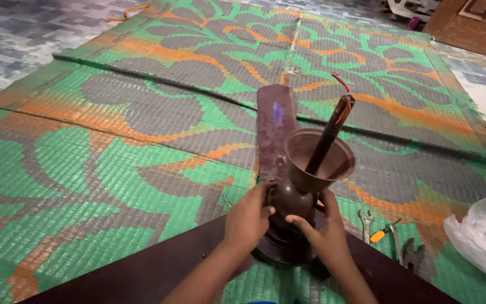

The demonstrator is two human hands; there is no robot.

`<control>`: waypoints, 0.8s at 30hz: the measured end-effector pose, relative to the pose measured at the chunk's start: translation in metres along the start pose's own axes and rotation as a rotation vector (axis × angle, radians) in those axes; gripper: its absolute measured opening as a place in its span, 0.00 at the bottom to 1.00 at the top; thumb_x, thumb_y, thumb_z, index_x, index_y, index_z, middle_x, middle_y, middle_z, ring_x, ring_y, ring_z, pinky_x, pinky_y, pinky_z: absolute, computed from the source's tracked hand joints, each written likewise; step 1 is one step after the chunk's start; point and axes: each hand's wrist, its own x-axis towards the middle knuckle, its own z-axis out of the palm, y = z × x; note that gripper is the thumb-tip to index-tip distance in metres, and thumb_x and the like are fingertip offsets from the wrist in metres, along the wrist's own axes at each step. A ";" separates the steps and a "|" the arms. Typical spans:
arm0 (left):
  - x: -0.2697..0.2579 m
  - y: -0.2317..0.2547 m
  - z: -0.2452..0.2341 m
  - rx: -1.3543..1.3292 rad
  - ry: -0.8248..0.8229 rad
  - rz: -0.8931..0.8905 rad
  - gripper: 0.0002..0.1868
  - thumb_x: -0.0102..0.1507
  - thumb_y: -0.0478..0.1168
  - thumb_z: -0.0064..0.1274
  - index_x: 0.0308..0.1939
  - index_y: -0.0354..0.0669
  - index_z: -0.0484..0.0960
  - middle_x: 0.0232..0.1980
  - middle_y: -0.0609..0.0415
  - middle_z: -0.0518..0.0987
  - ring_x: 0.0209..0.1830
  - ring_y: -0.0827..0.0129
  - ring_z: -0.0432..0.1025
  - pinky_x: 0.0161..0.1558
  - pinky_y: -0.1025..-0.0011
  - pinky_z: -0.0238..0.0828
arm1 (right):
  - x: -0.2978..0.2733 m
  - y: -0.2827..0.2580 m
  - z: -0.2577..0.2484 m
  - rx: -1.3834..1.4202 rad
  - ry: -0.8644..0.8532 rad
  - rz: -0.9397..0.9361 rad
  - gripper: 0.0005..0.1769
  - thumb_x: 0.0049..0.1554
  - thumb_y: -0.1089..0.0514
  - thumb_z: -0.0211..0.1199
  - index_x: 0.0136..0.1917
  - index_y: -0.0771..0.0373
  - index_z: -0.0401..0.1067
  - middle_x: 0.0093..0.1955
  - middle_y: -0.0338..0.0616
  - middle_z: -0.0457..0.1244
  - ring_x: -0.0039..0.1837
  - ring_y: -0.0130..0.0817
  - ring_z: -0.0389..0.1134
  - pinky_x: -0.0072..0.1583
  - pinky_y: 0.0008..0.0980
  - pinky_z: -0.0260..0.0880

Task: The person reassembles an electric fan by connecting internal wires, securing the motor housing, and attaching the upper canopy. They use pliers to adjust wire connections and then fit the canopy over the motor assembly.

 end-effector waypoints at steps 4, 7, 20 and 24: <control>0.002 0.000 -0.003 0.024 -0.038 -0.042 0.27 0.58 0.38 0.61 0.62 0.56 0.75 0.59 0.53 0.80 0.58 0.52 0.75 0.53 0.55 0.71 | 0.000 -0.012 -0.001 -0.072 -0.021 0.075 0.51 0.42 0.50 0.79 0.73 0.60 0.59 0.69 0.50 0.63 0.72 0.47 0.63 0.70 0.45 0.63; 0.006 -0.001 -0.008 0.019 -0.105 -0.062 0.28 0.57 0.39 0.62 0.62 0.55 0.75 0.59 0.51 0.79 0.60 0.52 0.73 0.55 0.55 0.70 | -0.002 -0.017 -0.008 -0.007 -0.032 0.210 0.54 0.39 0.53 0.80 0.74 0.61 0.57 0.71 0.52 0.61 0.74 0.47 0.59 0.70 0.46 0.61; -0.031 -0.008 -0.061 0.825 -0.591 -0.336 0.72 0.37 0.69 0.77 0.71 0.33 0.58 0.70 0.39 0.67 0.69 0.44 0.64 0.64 0.43 0.63 | 0.008 0.030 -0.097 -0.255 -0.135 0.115 0.61 0.36 0.48 0.81 0.77 0.60 0.56 0.76 0.56 0.57 0.77 0.48 0.58 0.71 0.48 0.60; -0.044 -0.020 -0.042 0.941 -0.516 -0.256 0.83 0.35 0.68 0.79 0.77 0.28 0.45 0.75 0.35 0.60 0.73 0.35 0.58 0.66 0.40 0.60 | -0.019 0.057 -0.092 -0.525 -0.467 0.344 0.83 0.23 0.45 0.93 0.81 0.48 0.45 0.80 0.56 0.47 0.77 0.54 0.52 0.73 0.49 0.58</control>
